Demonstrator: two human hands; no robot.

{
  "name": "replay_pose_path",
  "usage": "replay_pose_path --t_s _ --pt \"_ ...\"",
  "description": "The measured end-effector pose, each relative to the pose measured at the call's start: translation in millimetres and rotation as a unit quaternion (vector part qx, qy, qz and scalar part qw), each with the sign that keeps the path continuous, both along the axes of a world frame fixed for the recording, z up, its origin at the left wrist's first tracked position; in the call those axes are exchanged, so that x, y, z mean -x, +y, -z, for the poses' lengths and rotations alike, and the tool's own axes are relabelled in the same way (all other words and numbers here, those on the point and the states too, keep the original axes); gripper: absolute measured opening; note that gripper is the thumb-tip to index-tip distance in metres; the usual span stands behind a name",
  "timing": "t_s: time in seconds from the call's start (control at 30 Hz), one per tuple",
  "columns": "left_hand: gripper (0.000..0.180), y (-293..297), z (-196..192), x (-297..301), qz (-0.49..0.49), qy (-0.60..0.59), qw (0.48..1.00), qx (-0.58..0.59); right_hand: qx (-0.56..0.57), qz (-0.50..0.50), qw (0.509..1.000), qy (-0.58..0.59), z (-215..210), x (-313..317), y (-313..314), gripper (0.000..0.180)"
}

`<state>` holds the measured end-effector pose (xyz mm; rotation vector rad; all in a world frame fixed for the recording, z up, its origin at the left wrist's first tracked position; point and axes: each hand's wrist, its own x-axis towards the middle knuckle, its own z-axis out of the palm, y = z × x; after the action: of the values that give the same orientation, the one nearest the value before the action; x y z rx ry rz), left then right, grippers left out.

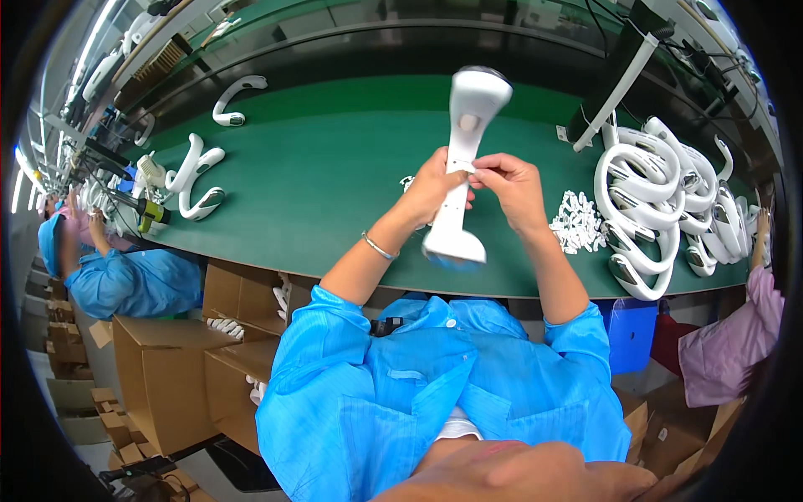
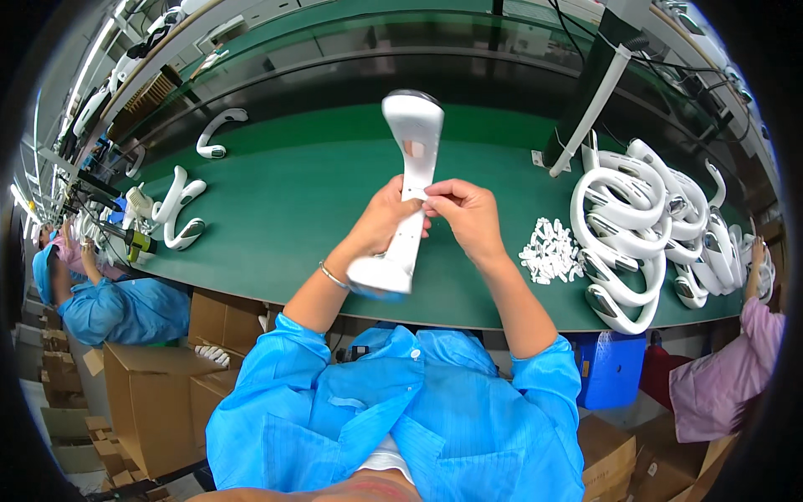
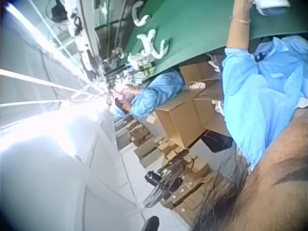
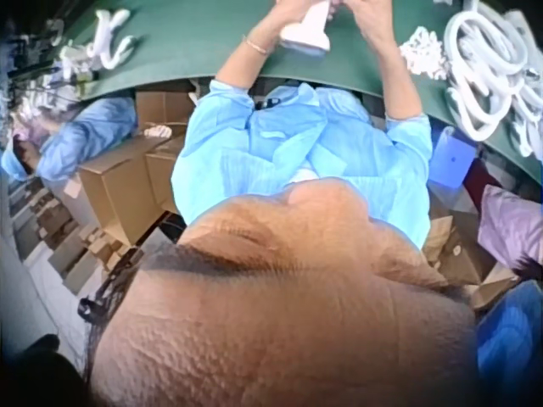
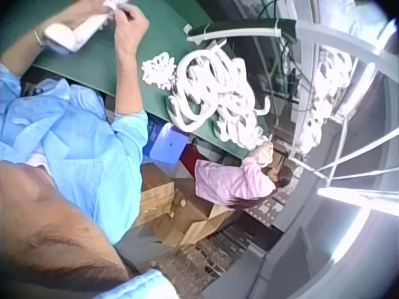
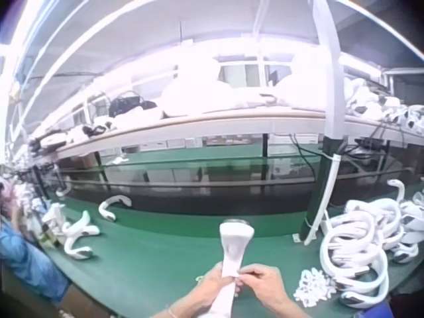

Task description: Assembling components of white plastic neck massagers at a factory workbench.

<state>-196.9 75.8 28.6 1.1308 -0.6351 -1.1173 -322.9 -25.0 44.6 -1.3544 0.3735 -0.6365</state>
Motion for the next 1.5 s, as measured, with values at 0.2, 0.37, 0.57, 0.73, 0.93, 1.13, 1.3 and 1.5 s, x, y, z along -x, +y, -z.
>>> replay_pose_path --t_s 0.2,0.37,0.57,0.73,0.93,1.13,1.3,1.5 --pt "0.036 15.9 2.1 31.7 -0.043 -0.117 0.992 0.032 0.063 0.056 0.996 0.031 6.5 13.9 18.4 0.013" --pt "0.037 22.2 2.0 43.9 -0.052 -0.120 0.990 0.051 0.034 0.053 0.996 0.063 -4.5 21.6 34.7 0.008" --pt "0.030 29.1 4.7 47.0 -0.028 -0.023 0.995 0.096 0.036 0.069 0.997 0.018 -1.6 24.8 35.2 0.013" --pt "0.030 33.7 15.1 49.9 -0.018 -0.037 0.991 0.128 0.070 0.030 0.996 0.042 -6.5 29.2 28.9 0.023" --pt "0.032 37.9 11.7 55.3 -0.032 -0.008 0.990 0.138 0.005 -0.074 0.996 0.045 -2.5 31.2 26.8 0.024" --pt "0.034 35.9 20.2 52.6 -0.069 -0.100 0.986 0.114 0.047 0.000 0.999 0.005 20.8 25.5 37.4 0.032" --pt "0.035 36.0 15.0 55.1 -0.084 0.060 0.994 0.022 0.005 0.009 1.000 0.028 23.0 14.8 35.9 0.032" --pt "0.026 61.4 36.1 46.5 -0.094 0.106 0.990 -0.018 0.012 -0.007 0.999 0.034 37.7 -17.1 43.3 0.032"
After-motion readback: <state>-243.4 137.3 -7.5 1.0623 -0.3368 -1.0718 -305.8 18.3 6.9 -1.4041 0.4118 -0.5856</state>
